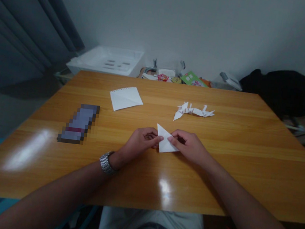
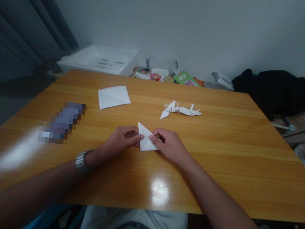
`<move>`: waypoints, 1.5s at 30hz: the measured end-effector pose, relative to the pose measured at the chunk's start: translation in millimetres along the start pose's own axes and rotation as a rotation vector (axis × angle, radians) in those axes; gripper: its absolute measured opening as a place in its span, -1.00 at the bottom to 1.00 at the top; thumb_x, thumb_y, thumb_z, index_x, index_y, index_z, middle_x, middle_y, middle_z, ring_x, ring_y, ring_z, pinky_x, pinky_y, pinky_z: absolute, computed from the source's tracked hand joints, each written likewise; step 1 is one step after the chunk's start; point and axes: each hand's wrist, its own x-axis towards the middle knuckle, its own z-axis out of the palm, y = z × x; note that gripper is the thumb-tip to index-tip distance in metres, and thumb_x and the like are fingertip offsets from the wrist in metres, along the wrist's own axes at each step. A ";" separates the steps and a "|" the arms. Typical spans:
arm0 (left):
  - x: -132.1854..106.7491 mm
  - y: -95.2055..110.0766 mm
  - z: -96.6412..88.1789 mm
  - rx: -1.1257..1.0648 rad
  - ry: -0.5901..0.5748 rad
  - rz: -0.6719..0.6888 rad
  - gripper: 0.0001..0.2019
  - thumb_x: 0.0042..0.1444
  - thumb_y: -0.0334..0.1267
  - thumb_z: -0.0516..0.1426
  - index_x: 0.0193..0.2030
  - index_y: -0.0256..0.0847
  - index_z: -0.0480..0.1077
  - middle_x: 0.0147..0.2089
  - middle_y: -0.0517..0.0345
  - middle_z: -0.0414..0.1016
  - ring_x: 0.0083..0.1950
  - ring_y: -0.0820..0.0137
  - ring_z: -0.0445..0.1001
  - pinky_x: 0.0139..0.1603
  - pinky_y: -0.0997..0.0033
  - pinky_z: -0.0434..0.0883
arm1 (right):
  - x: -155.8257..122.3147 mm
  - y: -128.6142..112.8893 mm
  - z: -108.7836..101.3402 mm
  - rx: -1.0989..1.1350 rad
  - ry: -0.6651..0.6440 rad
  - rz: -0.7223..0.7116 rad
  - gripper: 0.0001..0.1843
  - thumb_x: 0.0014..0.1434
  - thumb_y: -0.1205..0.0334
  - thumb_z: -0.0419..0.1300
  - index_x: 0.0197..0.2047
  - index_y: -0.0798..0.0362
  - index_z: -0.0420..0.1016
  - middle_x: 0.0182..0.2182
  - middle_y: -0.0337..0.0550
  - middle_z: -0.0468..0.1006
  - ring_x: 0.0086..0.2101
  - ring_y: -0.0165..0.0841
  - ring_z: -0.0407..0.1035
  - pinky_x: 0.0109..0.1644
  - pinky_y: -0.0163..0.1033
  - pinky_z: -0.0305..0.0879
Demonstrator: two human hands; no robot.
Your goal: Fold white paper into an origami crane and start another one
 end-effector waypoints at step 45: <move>0.9 -2.4 -0.9 0.110 0.023 0.058 -0.80 0.18 -0.15 0.24 -0.26 -0.27 0.48 -0.36 0.12 0.57 -0.38 0.46 0.51 -0.36 0.52 0.45 | 5.0 8.8 3.3 0.114 0.113 0.046 -0.68 0.30 0.00 0.17 -0.38 0.05 0.42 -0.50 -0.29 0.35 -0.47 -0.41 0.18 -0.40 -0.28 0.05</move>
